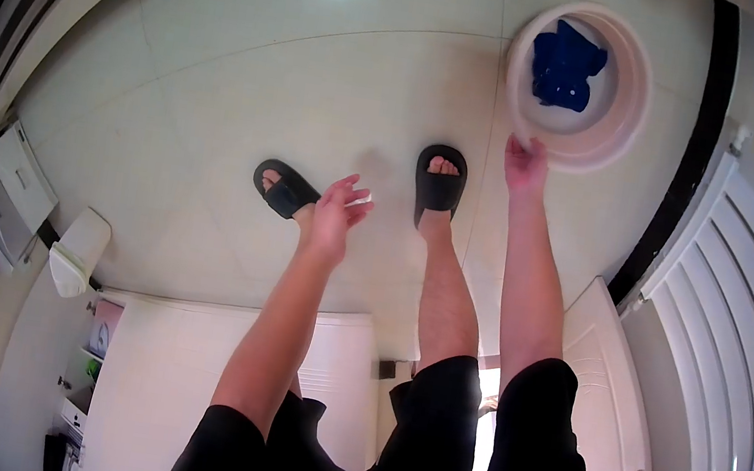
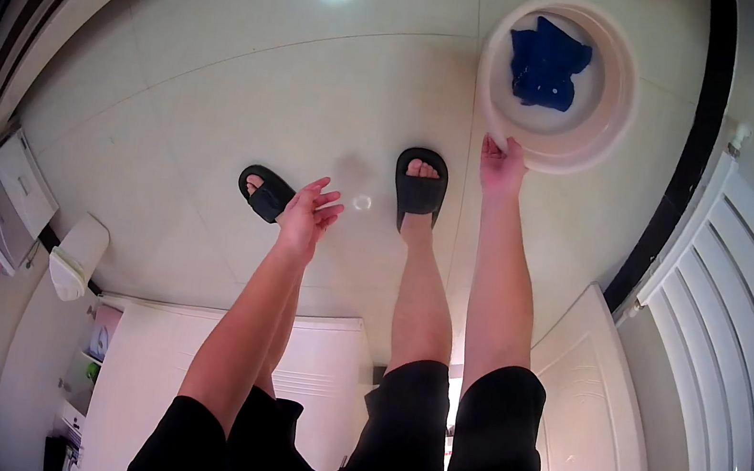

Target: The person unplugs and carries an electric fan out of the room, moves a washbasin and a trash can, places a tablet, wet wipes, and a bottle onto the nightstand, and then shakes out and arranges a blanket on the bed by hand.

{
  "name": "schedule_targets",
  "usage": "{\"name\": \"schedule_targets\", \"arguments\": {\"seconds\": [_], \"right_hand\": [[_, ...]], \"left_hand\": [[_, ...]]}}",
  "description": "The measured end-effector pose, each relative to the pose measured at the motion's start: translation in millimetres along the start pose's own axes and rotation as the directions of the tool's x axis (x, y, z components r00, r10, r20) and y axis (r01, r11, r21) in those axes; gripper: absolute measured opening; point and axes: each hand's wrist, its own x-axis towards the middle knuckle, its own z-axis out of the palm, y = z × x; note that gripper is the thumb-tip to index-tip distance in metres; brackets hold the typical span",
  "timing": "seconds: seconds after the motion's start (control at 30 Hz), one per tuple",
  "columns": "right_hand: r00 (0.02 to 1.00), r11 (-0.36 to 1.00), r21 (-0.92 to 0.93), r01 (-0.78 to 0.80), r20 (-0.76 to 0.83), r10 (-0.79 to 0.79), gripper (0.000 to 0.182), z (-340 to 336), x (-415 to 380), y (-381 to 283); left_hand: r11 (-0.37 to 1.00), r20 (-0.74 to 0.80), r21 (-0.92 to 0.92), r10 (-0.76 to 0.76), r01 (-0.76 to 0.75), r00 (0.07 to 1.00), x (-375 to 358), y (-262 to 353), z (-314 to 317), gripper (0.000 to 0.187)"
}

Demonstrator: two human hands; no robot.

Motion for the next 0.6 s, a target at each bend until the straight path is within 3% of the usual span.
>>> {"name": "schedule_targets", "arguments": {"seconds": [0.27, 0.37, 0.47, 0.6], "right_hand": [[0.994, 0.995, -0.018, -0.099, -0.045, 0.098, 0.021, 4, -43, 48], [1.000, 0.991, -0.132, -0.015, -0.024, 0.012, 0.035, 11, -72, 77], [0.991, 0.960, -0.268, -0.078, 0.088, 0.105, 0.048, 1, -88, 97], [0.999, 0.919, -0.391, -0.038, 0.021, 0.050, 0.058, 7, -119, 126]], "left_hand": [[0.996, 0.002, 0.064, 0.066, -0.066, 0.998, 4, 21, -7, 0.034], [0.995, -0.026, 0.059, 0.081, -0.079, 0.996, 7, 29, -9, 0.032], [0.992, -0.039, 0.066, 0.115, -0.112, 0.993, 10, 37, -16, 0.030], [0.979, -0.045, 0.159, 0.134, -0.125, 0.990, 17, 38, -39, 0.034]]}}
